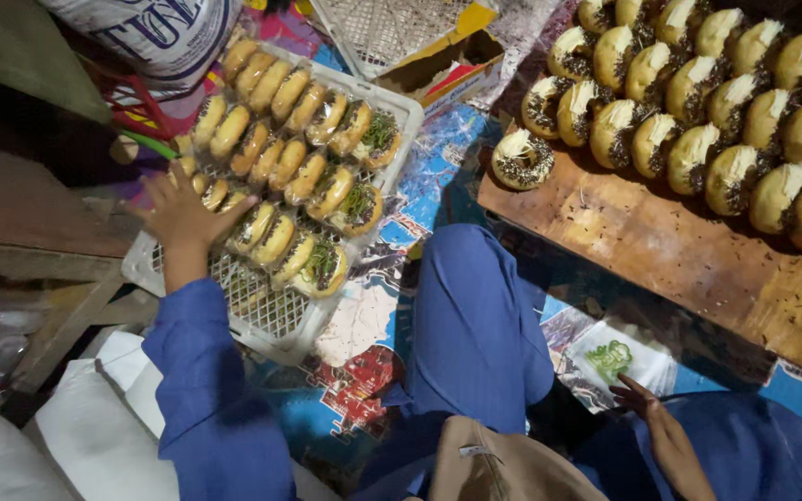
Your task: The person sits on the floor and repeatedly picks up frosted doughnuts from a wooden board, places each into a clear plastic bag, and then places the bagged doughnut into a white plastic crate. The person continues this process for multiple doughnuts throughout the clip.
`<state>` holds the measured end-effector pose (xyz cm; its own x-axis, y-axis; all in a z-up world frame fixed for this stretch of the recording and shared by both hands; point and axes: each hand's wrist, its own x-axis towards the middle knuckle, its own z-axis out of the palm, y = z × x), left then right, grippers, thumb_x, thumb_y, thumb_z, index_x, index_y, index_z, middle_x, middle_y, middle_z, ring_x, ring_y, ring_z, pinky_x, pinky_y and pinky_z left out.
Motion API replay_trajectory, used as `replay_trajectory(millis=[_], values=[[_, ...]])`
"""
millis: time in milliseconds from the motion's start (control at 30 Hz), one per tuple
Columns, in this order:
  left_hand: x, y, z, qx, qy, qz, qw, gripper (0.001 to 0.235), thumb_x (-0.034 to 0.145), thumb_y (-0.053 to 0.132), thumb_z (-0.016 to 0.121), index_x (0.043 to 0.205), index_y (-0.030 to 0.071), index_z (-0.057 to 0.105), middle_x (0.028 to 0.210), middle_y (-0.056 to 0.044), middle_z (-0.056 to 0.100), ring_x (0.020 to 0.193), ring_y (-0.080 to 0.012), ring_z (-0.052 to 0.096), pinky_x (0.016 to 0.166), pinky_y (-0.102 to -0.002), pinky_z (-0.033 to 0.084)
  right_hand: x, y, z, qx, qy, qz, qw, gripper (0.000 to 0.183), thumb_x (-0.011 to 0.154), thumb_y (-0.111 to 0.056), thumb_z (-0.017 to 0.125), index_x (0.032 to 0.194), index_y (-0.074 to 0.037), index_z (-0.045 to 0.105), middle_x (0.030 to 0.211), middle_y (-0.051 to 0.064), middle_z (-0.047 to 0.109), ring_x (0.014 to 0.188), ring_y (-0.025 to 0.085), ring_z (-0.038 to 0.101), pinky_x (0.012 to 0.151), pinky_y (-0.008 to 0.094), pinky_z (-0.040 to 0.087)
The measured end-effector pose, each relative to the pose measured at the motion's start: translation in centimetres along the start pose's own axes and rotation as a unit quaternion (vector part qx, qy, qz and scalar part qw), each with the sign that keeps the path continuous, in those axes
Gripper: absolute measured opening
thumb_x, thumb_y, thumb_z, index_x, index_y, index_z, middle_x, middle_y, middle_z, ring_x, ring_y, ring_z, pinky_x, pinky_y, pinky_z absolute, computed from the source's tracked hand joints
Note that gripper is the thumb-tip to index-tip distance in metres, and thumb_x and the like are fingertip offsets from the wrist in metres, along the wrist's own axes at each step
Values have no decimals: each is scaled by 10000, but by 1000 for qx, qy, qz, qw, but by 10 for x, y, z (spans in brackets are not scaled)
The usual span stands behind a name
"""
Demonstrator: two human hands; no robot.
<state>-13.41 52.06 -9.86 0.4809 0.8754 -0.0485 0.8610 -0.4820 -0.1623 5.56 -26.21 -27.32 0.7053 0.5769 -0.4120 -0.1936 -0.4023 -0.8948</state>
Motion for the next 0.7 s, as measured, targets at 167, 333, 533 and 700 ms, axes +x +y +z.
replay_trajectory(millis=[167,333,533,700], values=[[13,-13,13,-158,65,26,985,933,884,748,599,1576,136,468,1516,-272,461,1414,-451,409,1162,-664,253,-2,-17,2,3,14,-45,999,646,1089,-449,221,1495,-7,459,1443,203,577,1316,309,559,1159,426,356],[41,-50,62,-293,235,-64,925,391,1146,486,572,1387,201,690,1411,-166,567,1317,-382,502,1137,-516,334,-6,-29,-4,-10,52,-41,998,691,1094,-477,185,1488,0,492,1346,227,651,1294,320,590,1167,425,366],[46,-54,97,-477,244,-35,844,389,1103,375,631,1327,57,609,1355,-167,564,1259,-318,556,1083,-428,429,-9,-32,-5,-3,57,-29,998,688,1099,-479,188,1484,4,491,1350,226,640,1301,321,582,1156,419,376],[50,-54,72,-351,129,-30,927,450,1057,372,689,1332,32,581,1308,-196,525,1202,-311,507,1031,-432,395,-10,-33,3,10,76,-28,997,639,1112,-448,241,1467,3,522,1327,221,663,1275,297,601,1150,415,386]])
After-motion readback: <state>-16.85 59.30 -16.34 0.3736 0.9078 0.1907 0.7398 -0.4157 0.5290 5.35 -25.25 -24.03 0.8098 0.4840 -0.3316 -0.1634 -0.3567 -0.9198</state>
